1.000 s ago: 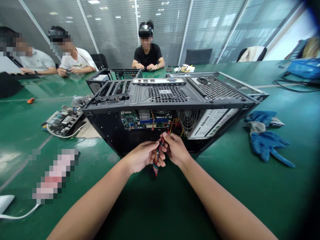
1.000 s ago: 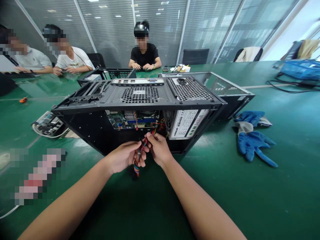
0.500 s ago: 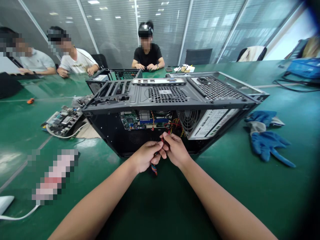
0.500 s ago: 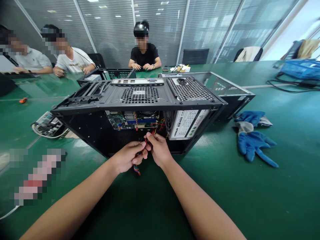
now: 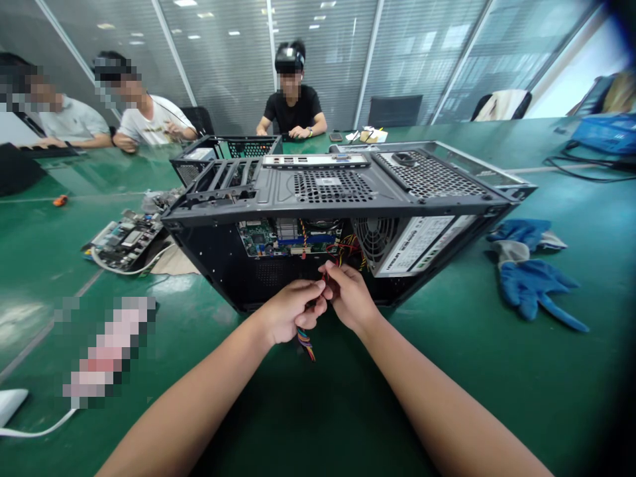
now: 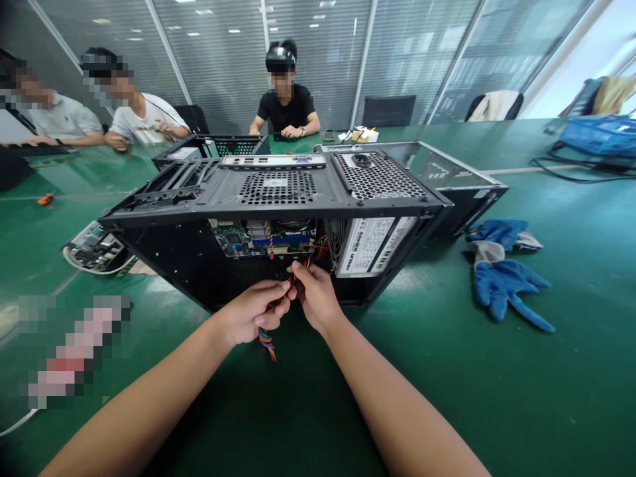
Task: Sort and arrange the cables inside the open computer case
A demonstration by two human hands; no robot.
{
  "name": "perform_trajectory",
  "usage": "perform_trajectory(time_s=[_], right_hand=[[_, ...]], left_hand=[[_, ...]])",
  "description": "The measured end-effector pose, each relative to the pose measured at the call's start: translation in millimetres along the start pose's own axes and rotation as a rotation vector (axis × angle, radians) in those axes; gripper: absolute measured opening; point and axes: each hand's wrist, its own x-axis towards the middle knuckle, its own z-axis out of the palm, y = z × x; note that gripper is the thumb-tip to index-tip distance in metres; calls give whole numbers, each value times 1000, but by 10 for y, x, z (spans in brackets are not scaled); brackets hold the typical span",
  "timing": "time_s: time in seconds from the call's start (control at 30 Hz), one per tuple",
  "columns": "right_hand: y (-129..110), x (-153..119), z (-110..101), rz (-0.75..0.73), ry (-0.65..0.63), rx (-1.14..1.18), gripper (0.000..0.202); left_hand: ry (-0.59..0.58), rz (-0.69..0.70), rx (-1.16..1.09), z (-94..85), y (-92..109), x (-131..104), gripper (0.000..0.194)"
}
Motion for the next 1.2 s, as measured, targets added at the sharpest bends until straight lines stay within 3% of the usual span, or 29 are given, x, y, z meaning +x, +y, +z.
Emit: perform_trajectory(time_s=[0.13, 0.33, 0.43, 0.57, 0.7, 0.77, 0.87, 1.03, 1.1, 1.2], right_hand=[[-79, 29, -78, 135, -124, 152, 35], [-88, 52, -132, 160, -149, 195, 33], [-47, 54, -90, 82, -82, 102, 38], [0, 43, -12, 4, 8, -7, 41], [20, 17, 37, -46, 80, -59, 43], [23, 9, 45, -58, 97, -73, 43], [7, 7, 28, -48, 80, -56, 42], [-88, 5, -41, 121, -104, 128, 33], [-116, 2, -64, 185, -150, 189, 29], [-108, 4, -83, 167, -162, 201, 26]], left_hand=[[-159, -101, -300, -11, 13, -19, 27], [-215, -91, -309, -21, -62, 8, 28], [-91, -27, -123, -12, -97, 38, 24], [129, 82, 301, 10, -149, 67, 27], [222, 151, 657, 11, -172, 65, 26], [246, 176, 732, 6, -163, 58, 24], [191, 109, 547, -13, -108, 45, 26], [-59, -93, -128, -89, 54, 4, 27], [-127, -142, -271, -110, 93, -9, 32], [-164, -166, -333, -115, 95, -14, 36]])
